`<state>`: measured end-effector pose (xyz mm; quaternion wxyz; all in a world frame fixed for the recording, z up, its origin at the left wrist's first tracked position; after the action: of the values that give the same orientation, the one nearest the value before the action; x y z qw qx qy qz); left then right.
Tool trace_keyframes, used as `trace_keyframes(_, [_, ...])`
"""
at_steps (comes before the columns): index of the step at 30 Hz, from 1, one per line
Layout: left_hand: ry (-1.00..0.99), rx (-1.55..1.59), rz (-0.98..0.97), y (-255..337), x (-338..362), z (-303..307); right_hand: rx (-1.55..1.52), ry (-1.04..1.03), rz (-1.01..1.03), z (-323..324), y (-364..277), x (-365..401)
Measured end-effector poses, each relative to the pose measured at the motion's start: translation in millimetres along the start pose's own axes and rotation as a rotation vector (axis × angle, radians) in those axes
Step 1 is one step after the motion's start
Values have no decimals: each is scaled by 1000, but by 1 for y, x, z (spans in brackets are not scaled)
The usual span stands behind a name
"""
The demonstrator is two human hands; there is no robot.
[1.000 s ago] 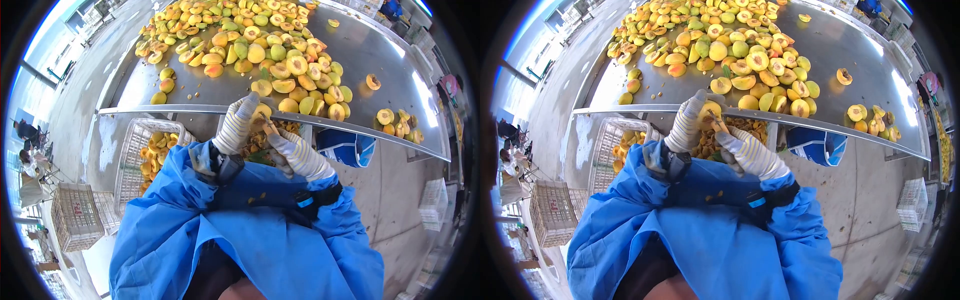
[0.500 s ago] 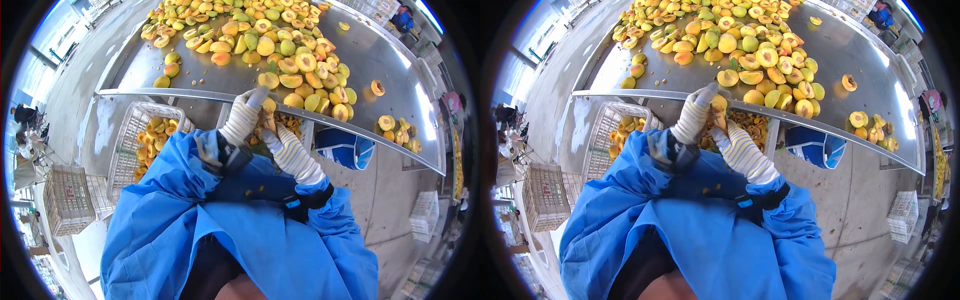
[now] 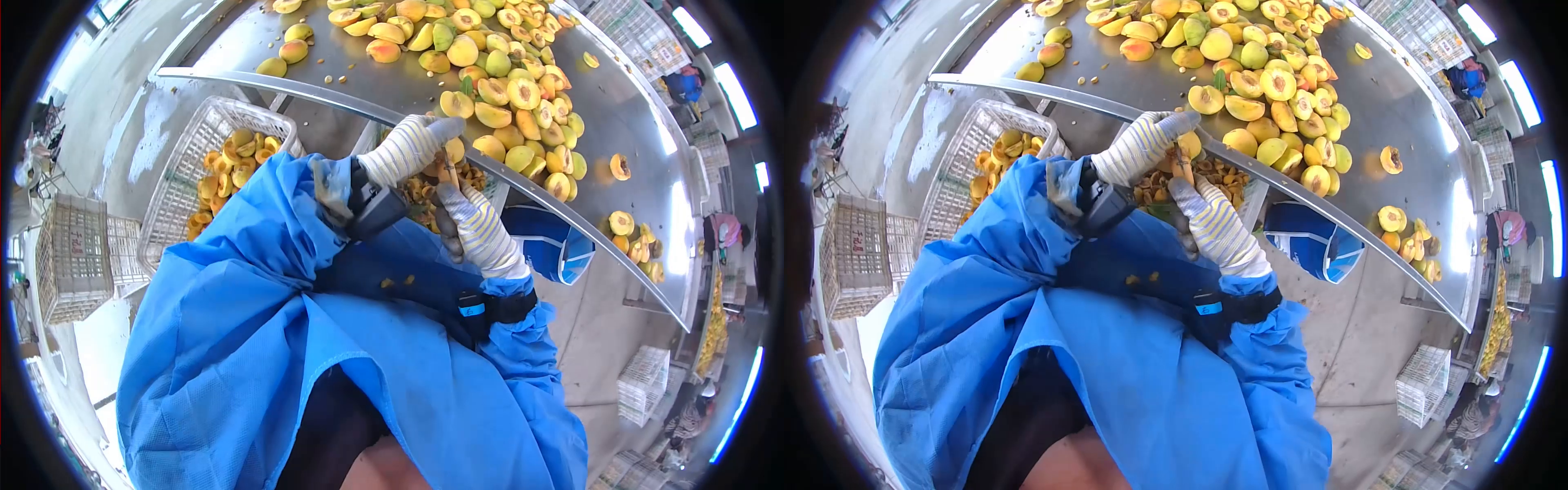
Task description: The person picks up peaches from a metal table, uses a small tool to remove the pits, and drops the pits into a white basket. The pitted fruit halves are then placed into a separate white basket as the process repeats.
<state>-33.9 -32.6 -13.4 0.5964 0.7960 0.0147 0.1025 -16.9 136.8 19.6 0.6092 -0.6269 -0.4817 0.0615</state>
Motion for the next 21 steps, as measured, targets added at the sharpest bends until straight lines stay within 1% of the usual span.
trace_keyframes(2, [-33, 2, 47, 4, 3, 1, -111, -34, -72, 1, 5, -2])
trace_keyframes(3, [-65, 84, 11, 3, 3, 1, -222, -76, -79, -3, 5, -2])
trace_keyframes(6, [69, 256, -145, 5, 12, -9, -414, -221, -24, -7, 6, -8])
trace_keyframes(9, [4, 110, -7, 10, 7, -1, -74, -6, -8, -5, 4, -6])
trace_keyframes(10, [-13, 49, 46, 10, 5, 2, -61, -12, 9, -5, 6, -5])
trace_keyframes(12, [-13, 49, 58, 12, 5, 3, -28, -31, 47, -6, 8, -7])
trace_keyframes(14, [-27, 83, 100, 12, 5, 3, -222, -93, -15, -9, 7, -8])
trace_keyframes(15, [-35, 125, 62, 11, 5, 3, -320, -120, -46, -9, 7, -8])
trace_keyframes(18, [-80, 276, -28, 10, 7, -1, -422, -255, 11, -1, 5, -14])
trace_keyframes(19, [-111, 340, -40, 16, 11, -5, -400, -236, 5, 1, 2, -12])
trace_keyframes(20, [-139, 408, -53, 19, 13, -8, -257, -159, 44, 2, 2, -12])
trace_keyframes(21, [-111, 364, -39, 15, 10, -7, -112, -84, 80, 1, 3, -13])
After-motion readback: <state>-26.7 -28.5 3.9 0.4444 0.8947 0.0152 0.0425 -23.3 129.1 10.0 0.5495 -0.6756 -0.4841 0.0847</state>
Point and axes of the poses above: each hand's wrist, its own x-axis away from the middle knuckle, its own z-axis out of the back of the hand, y = z × x, the point moved 2 cm from there along -x, towards the middle knuckle, and after that the axes turned 2 degrees about -x, right-handed, at the moved point
